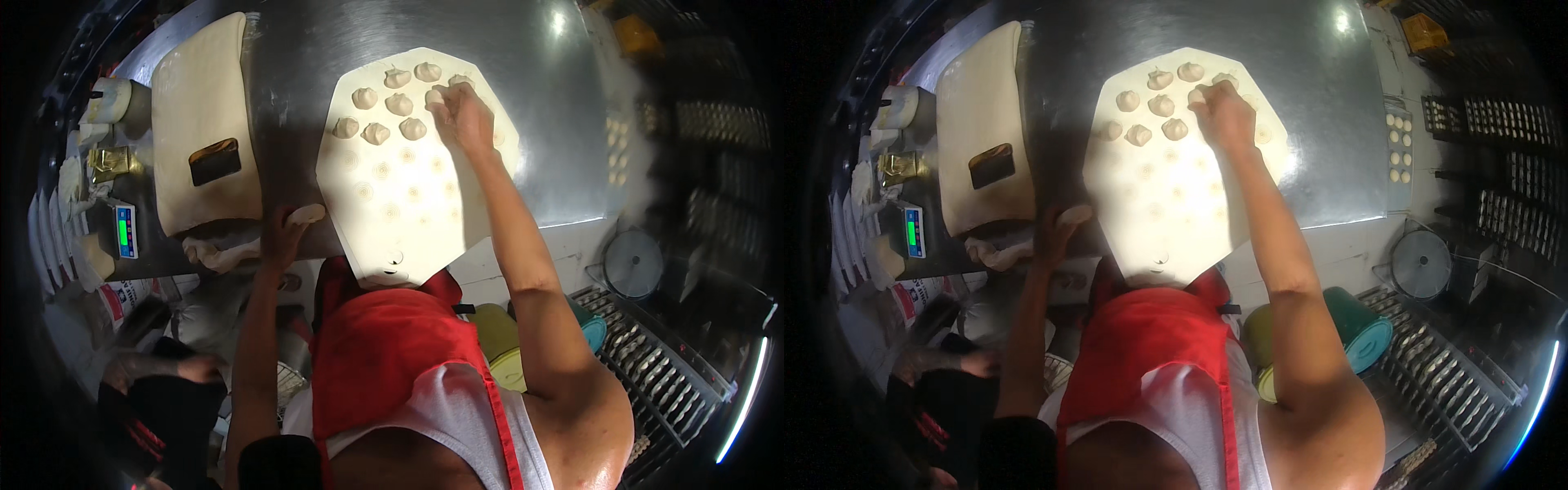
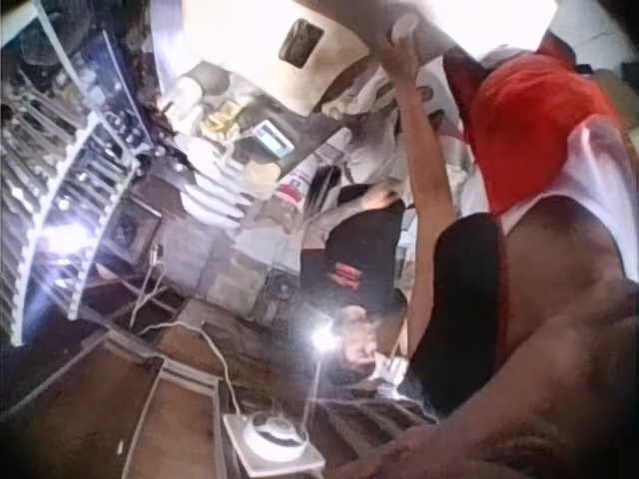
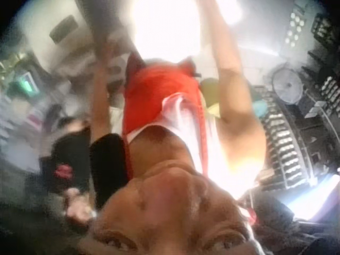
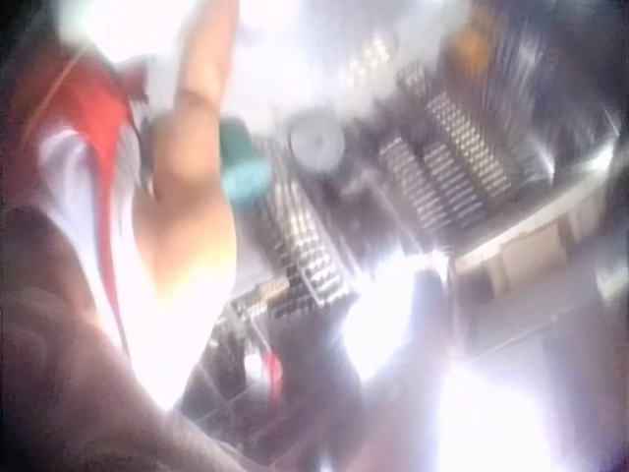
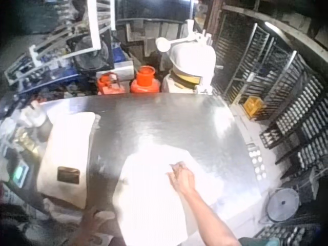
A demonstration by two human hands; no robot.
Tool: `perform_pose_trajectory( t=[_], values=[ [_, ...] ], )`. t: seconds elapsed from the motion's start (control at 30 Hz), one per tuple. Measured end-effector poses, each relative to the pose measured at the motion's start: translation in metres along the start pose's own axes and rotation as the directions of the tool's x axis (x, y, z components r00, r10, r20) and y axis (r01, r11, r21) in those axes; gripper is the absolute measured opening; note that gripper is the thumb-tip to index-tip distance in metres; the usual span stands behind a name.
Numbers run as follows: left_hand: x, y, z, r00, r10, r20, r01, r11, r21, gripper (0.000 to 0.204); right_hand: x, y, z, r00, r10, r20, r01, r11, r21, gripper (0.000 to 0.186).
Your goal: The person prepares dough by hand on a metal workspace, cutting portions with a scraper, rolling them into shapes, and placing them onto a template for further processing.
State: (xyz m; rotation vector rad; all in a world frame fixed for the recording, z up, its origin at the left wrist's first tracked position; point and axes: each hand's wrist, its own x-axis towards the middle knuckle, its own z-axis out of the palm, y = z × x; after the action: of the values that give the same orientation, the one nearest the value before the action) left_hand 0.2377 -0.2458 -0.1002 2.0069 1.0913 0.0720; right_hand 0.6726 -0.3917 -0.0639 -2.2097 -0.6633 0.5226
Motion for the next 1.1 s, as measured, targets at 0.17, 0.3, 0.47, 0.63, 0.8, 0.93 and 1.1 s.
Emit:
perform_pose_trajectory(
  t=[0.17,0.3,0.47,0.63,0.8,0.93,1.1],
  values=[
    [-0.003,0.007,-0.007,0.999,-0.047,0.013,0.047,0.999,0.003,0.035,0.006,-0.006,-0.025,0.815,-0.484,-0.319,0.34,0.845,-0.413,0.028],
    [0.0,-0.012,-0.001,1.0,-0.021,0.013,0.021,0.999,-0.032,0.036,0.036,0.015,-0.032,0.994,-0.032,-0.108,0.027,0.999,-0.045,0.027],
    [0.006,-0.012,0.001,0.997,0.071,-0.026,-0.07,0.997,0.028,0.036,0.032,-0.004,-0.041,0.998,0.008,-0.054,-0.023,0.961,-0.275,0.028],
    [-0.006,-0.036,0.007,0.999,0.027,-0.029,-0.029,0.996,-0.088,0.038,0.028,0.01,-0.04,0.997,-0.012,-0.07,0.008,0.999,-0.05,0.041],
    [-0.002,-0.017,-0.005,0.996,-0.075,0.038,0.075,0.997,-0.006,0.046,0.014,0.129,-0.057,0.964,0.006,-0.264,-0.051,0.985,-0.166,0.046],
    [-0.004,0.003,0.004,0.982,0.186,-0.018,-0.182,0.973,0.14,0.05,0.004,0.119,-0.059,0.963,0.039,-0.267,-0.075,0.989,-0.128,0.044],
    [0.003,-0.009,-0.003,0.891,0.447,-0.084,-0.386,0.841,0.38,0.041,0.014,0.101,-0.05,0.961,0.064,-0.269,-0.121,0.972,-0.202,0.049]
  ],
)
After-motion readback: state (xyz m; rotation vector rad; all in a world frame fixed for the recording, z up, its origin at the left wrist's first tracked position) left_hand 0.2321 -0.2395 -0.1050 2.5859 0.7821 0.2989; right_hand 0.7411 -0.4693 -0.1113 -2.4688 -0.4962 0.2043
